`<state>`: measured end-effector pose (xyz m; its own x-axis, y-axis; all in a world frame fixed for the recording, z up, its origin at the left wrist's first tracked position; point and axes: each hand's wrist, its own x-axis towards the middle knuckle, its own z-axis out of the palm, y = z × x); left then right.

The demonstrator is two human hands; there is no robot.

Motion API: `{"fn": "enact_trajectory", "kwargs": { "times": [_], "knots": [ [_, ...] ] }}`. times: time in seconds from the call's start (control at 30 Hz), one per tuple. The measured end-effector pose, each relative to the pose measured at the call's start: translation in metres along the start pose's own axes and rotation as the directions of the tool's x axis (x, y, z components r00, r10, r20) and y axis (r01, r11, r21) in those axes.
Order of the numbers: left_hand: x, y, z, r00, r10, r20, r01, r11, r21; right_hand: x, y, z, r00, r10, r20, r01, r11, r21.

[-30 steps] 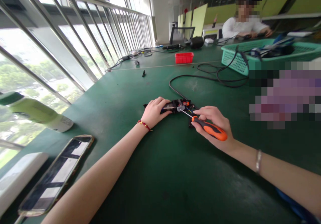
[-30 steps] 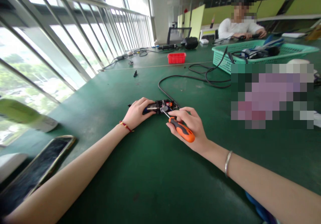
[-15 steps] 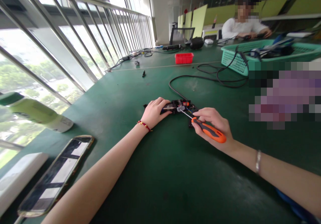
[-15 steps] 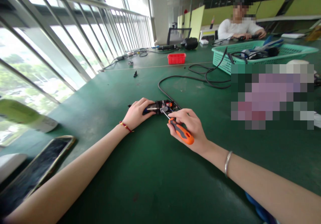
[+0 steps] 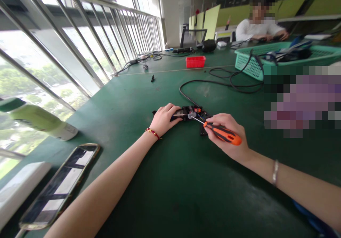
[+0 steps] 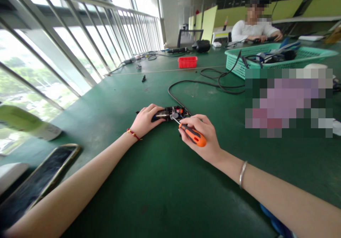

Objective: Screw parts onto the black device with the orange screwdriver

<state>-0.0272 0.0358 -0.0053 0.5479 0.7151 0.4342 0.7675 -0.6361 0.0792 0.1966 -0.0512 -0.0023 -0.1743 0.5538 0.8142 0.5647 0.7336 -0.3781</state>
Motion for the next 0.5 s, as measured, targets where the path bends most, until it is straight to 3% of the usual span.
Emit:
{"fn": "enact_trajectory", "kwargs": {
  "times": [0.23, 0.37, 0.5],
  "knots": [
    [-0.0001, 0.0001, -0.0004, 1.000, 0.003, 0.000, -0.003, 1.000, 0.000, -0.0023, 0.0022, 0.0025, 0.999, 0.019, -0.028, -0.016, 0.996, 0.084],
    [-0.0002, -0.0002, -0.0001, 1.000, 0.008, -0.001, -0.008, 1.000, 0.001, -0.0005, 0.0002, 0.0003, 1.000, -0.001, 0.001, 0.001, 1.000, 0.014],
    [-0.0002, 0.0003, -0.0008, 1.000, 0.001, 0.002, -0.001, 1.000, -0.009, -0.0017, -0.0001, -0.0001, 0.999, 0.054, 0.007, -0.054, 0.999, 0.001]
  ]
}}
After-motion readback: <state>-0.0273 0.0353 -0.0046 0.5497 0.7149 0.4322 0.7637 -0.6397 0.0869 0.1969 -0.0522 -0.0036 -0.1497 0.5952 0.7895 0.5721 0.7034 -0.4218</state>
